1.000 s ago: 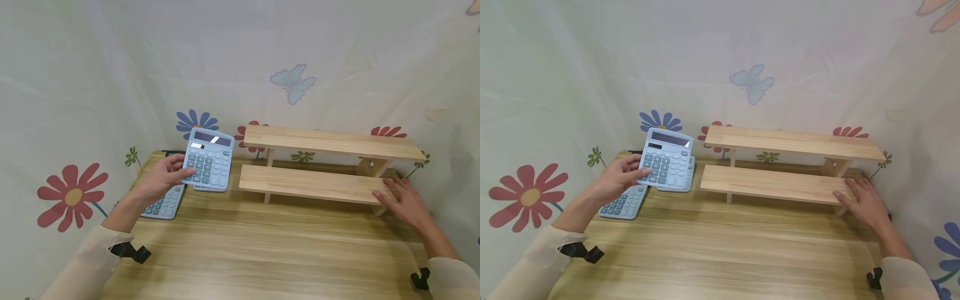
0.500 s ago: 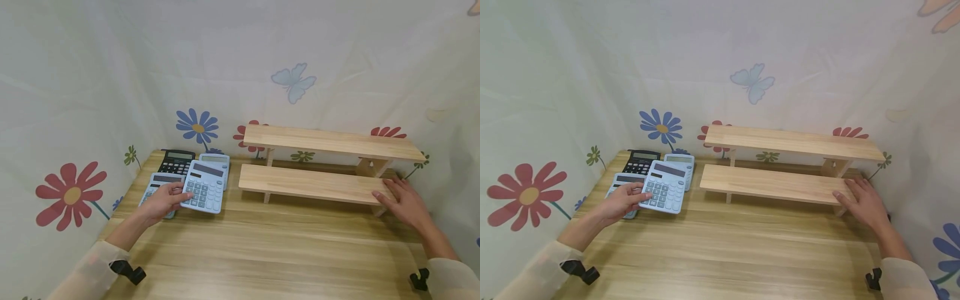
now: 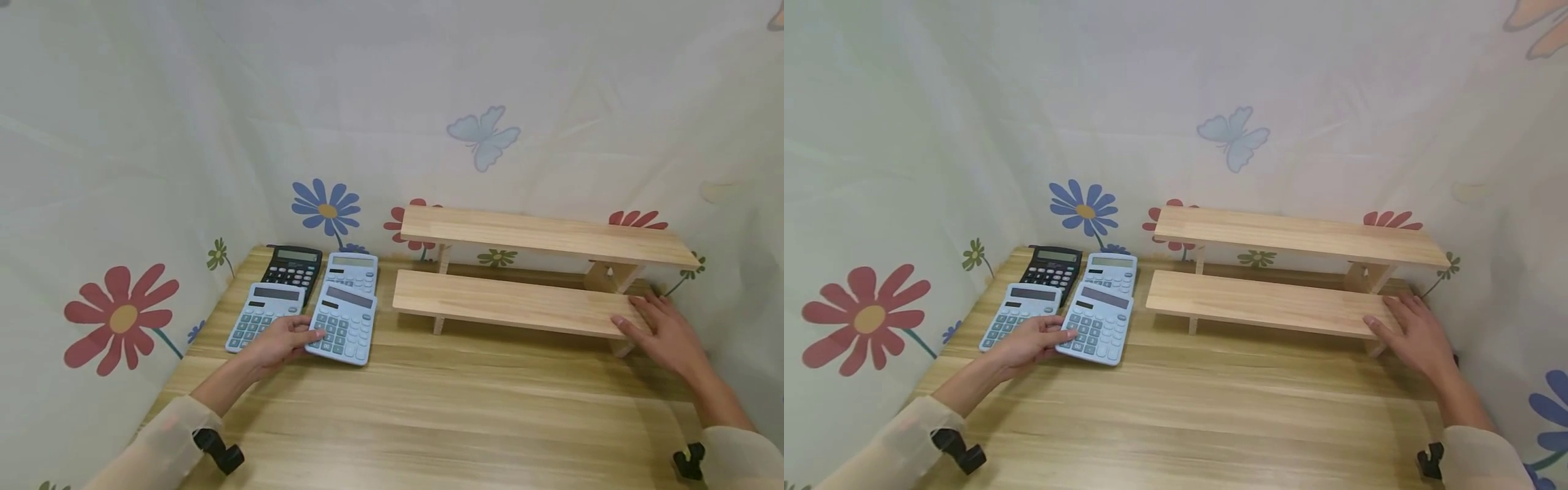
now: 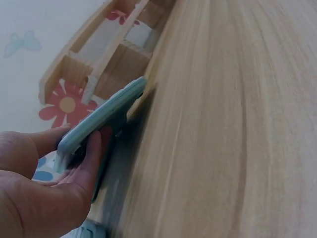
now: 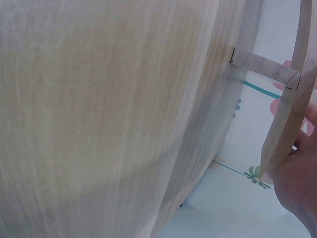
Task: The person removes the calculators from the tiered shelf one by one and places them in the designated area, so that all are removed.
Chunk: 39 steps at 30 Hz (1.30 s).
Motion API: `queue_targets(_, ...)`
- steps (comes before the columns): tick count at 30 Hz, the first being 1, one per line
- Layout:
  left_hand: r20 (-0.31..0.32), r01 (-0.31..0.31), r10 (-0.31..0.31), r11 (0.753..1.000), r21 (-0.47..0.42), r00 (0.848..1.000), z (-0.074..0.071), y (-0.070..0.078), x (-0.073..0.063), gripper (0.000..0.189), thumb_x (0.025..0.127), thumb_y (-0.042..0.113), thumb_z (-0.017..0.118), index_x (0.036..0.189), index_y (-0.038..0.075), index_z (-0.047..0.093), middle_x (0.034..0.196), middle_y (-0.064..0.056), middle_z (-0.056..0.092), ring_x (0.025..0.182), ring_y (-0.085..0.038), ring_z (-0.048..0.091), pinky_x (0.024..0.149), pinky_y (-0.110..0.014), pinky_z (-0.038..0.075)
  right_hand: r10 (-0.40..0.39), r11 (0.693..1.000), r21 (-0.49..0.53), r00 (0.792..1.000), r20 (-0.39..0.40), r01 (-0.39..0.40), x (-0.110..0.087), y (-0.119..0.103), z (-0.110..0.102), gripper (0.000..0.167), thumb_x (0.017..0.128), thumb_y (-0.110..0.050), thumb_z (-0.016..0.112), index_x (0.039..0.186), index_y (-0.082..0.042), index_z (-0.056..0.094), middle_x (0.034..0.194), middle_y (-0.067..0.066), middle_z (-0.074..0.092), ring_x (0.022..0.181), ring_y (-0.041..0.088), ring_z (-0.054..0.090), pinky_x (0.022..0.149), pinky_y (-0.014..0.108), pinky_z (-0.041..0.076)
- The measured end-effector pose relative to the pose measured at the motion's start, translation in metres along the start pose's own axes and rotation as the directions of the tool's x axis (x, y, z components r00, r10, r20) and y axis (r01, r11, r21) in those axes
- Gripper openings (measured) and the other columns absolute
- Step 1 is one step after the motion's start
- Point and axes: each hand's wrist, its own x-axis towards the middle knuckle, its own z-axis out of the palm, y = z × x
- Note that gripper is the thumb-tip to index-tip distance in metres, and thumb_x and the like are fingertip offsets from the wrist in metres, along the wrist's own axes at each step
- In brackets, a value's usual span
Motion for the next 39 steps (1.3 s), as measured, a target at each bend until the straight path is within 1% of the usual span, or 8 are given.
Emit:
queue_targets(5, -0.022, 0.004, -0.004, 1.000, 0.013, 1.000, 0.000, -0.005, 0.004, 0.058, 0.105, 0.019, 0.069, 0.148, -0.013, 0.046, 0.133, -0.021, 0.069, 0.113, -0.023, 0.072, 0.098, -0.038, 0.061, -0.004, 1.000, 0.005, 1.000, -0.008, 0.004, 0.000, 0.001, 0.001, 0.080, 0.108, -0.049, 0.055, 0.156, 0.012, 0.034, 0.161, 0.045, 0.021, 0.151, 0.065, 0.011, 0.113, 0.084, 0.015)
queue_targets(9, -0.096, 0.001, 0.020, 0.976, 0.216, 0.995, 0.000, -0.006, 0.003, 0.065, 0.102, 0.028, 0.075, 0.148, -0.010, 0.049, 0.132, -0.021, 0.067, 0.109, -0.021, 0.069, 0.091, -0.035, 0.063, -0.002, 1.000, 0.010, 1.000, -0.007, 0.002, -0.001, 0.001, 0.001, 0.081, 0.107, -0.049, 0.055, 0.157, 0.011, 0.034, 0.161, 0.045, 0.021, 0.151, 0.065, 0.011, 0.113, 0.084, 0.014)
queue_targets(13, -0.167, 0.004, 0.091, 0.867, 0.498, 0.982, 0.003, -0.004, -0.003, 0.074, 0.098, 0.041, 0.078, 0.146, -0.009, 0.054, 0.130, -0.022, 0.069, 0.109, -0.027, 0.068, 0.091, -0.042, 0.061, 0.000, 1.000, 0.006, 1.000, -0.007, 0.000, 0.001, 0.001, 0.001, 0.081, 0.107, -0.049, 0.055, 0.156, 0.011, 0.034, 0.161, 0.045, 0.021, 0.150, 0.065, 0.012, 0.112, 0.085, 0.016)
queue_targets(17, -0.194, -0.003, 0.167, 0.766, 0.643, 0.967, 0.008, -0.001, -0.009, 0.070, 0.099, 0.041, 0.076, 0.142, -0.010, 0.057, 0.127, -0.024, 0.071, 0.115, -0.034, 0.069, 0.098, -0.049, 0.058, -0.005, 1.000, 0.006, 1.000, -0.011, 0.005, 0.002, 0.001, 0.001, 0.080, 0.107, -0.049, 0.056, 0.156, 0.012, 0.035, 0.160, 0.046, 0.022, 0.150, 0.066, 0.013, 0.112, 0.085, 0.016)
queue_targets(23, -0.192, -0.026, 0.231, 0.701, 0.713, 0.954, 0.014, 0.004, -0.013, 0.057, 0.100, 0.026, 0.075, 0.137, -0.014, 0.059, 0.119, -0.026, 0.073, 0.109, -0.036, 0.073, 0.095, -0.050, 0.060, -0.009, 1.000, 0.001, 1.000, -0.011, 0.009, 0.001, 0.002, 0.002, 0.080, 0.107, -0.048, 0.056, 0.155, 0.012, 0.036, 0.159, 0.046, 0.023, 0.149, 0.067, 0.014, 0.111, 0.085, 0.018)
queue_targets(30, -0.199, -0.036, 0.296, 0.633, 0.773, 0.934, 0.016, 0.001, -0.011, 0.053, 0.098, 0.020, 0.076, 0.136, -0.013, 0.061, 0.113, -0.021, 0.074, 0.098, -0.027, 0.073, 0.088, -0.047, 0.062, -0.014, 1.000, -0.009, 1.000, -0.017, 0.013, 0.001, 0.002, 0.003, 0.079, 0.107, -0.048, 0.056, 0.154, 0.012, 0.037, 0.159, 0.046, 0.024, 0.148, 0.067, 0.015, 0.111, 0.084, 0.019)
queue_targets(35, -0.192, -0.060, 0.384, 0.555, 0.830, 0.903, 0.019, 0.002, -0.011, 0.031, 0.093, 0.012, 0.078, 0.113, -0.009, 0.069, 0.091, -0.011, 0.068, 0.082, -0.022, 0.063, 0.075, -0.043, 0.057, -0.019, 1.000, -0.005, 1.000, -0.021, 0.019, 0.000, -0.001, 0.002, 0.079, 0.107, -0.048, 0.056, 0.154, 0.013, 0.037, 0.158, 0.046, 0.025, 0.147, 0.067, 0.017, 0.110, 0.085, 0.019)
queue_targets(39, -0.183, -0.051, 0.417, 0.490, 0.870, 0.890, 0.023, 0.003, -0.013, 0.019, 0.092, 0.011, 0.078, 0.099, -0.003, 0.068, 0.080, -0.006, 0.059, 0.075, -0.023, 0.055, 0.068, -0.042, 0.051, -0.019, 1.000, 0.000, 0.999, -0.031, 0.019, -0.001, -0.002, 0.001, 0.078, 0.107, -0.047, 0.056, 0.154, 0.013, 0.037, 0.158, 0.047, 0.025, 0.148, 0.067, 0.016, 0.110, 0.085, 0.019)
